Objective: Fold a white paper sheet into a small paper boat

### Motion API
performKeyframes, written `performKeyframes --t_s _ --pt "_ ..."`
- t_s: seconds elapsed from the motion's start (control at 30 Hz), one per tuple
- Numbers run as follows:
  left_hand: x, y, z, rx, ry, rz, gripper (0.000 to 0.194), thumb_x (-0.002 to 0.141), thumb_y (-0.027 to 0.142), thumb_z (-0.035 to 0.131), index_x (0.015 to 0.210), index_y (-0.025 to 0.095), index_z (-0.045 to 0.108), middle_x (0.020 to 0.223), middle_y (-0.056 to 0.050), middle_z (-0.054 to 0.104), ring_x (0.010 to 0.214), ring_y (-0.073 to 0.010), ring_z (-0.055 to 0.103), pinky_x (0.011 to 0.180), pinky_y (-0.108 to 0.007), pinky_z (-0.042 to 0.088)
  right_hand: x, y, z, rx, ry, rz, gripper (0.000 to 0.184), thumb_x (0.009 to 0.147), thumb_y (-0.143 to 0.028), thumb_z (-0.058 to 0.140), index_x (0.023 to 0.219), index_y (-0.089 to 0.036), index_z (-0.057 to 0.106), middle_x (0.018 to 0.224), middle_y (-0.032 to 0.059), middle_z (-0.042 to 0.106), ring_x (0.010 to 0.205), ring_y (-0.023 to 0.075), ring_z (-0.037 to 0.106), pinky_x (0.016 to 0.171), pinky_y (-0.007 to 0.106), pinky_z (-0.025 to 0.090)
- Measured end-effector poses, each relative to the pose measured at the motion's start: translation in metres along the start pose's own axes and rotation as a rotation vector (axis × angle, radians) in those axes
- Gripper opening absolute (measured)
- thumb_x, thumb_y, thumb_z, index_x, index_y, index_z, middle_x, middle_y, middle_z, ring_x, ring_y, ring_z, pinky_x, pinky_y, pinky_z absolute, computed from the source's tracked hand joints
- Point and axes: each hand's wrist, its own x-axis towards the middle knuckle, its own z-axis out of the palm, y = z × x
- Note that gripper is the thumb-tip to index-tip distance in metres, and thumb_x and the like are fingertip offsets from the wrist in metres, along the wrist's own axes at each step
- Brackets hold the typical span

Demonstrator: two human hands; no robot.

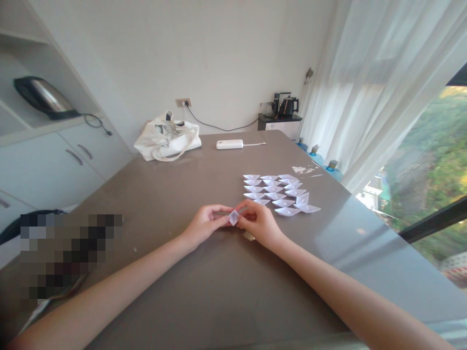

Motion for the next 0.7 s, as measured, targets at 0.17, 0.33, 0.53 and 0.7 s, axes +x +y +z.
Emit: performKeyframes --t_s 0.17,0.33,0.53,0.7 --pt "0.0005 0.0029 0.0005 -0.074 -0.023 -0.024 0.031 0.068 0.026 0.075 0.092 0.011 0.066 0.088 -0.009 0.072 0.079 -0.0167 0.068 0.080 -0.029 0.053 0.0030 -0.0014 -0.0015 0.069 0.030 -0.018 0.021 0.072 -0.034 0.071 0.080 -0.015 0.065 0.068 0.0025 0.068 0.061 0.0133 0.062 0.060 0.025 0.051" --pt "0.0004 0.0068 0.0001 -0.129 -0.049 -0.089 0.037 0.066 0.029 0.077 0.096 0.010 0.065 0.084 -0.008 0.071 0.071 -0.0145 0.068 0.075 -0.029 0.055 0.0049 0.0000 -0.0038 0.118 0.056 0.014 0.022 0.068 -0.036 0.073 0.077 -0.016 0.069 0.071 0.0031 0.071 0.064 0.0149 0.064 0.064 0.028 0.052" --pt "-0.0011 0.0094 -0.0008 -0.148 -0.028 -0.088 0.033 0.067 0.031 0.077 0.090 0.010 0.067 0.088 -0.008 0.071 0.078 -0.0138 0.067 0.083 -0.030 0.052 0.0045 0.0014 -0.0043 0.082 0.070 0.042 0.017 0.066 -0.030 0.071 0.076 -0.016 0.072 0.070 0.0033 0.071 0.065 0.0157 0.064 0.063 0.027 0.051" --pt "-0.0039 0.0076 0.0001 -0.081 -0.019 -0.064 0.029 0.063 0.026 0.079 0.084 0.012 0.065 0.082 -0.006 0.071 0.077 -0.0138 0.066 0.080 -0.028 0.050 0.0037 -0.0007 -0.0033 0.069 0.036 0.076 0.014 0.067 -0.029 0.070 0.070 -0.016 0.070 0.070 0.0033 0.070 0.067 0.0163 0.064 0.065 0.028 0.051"
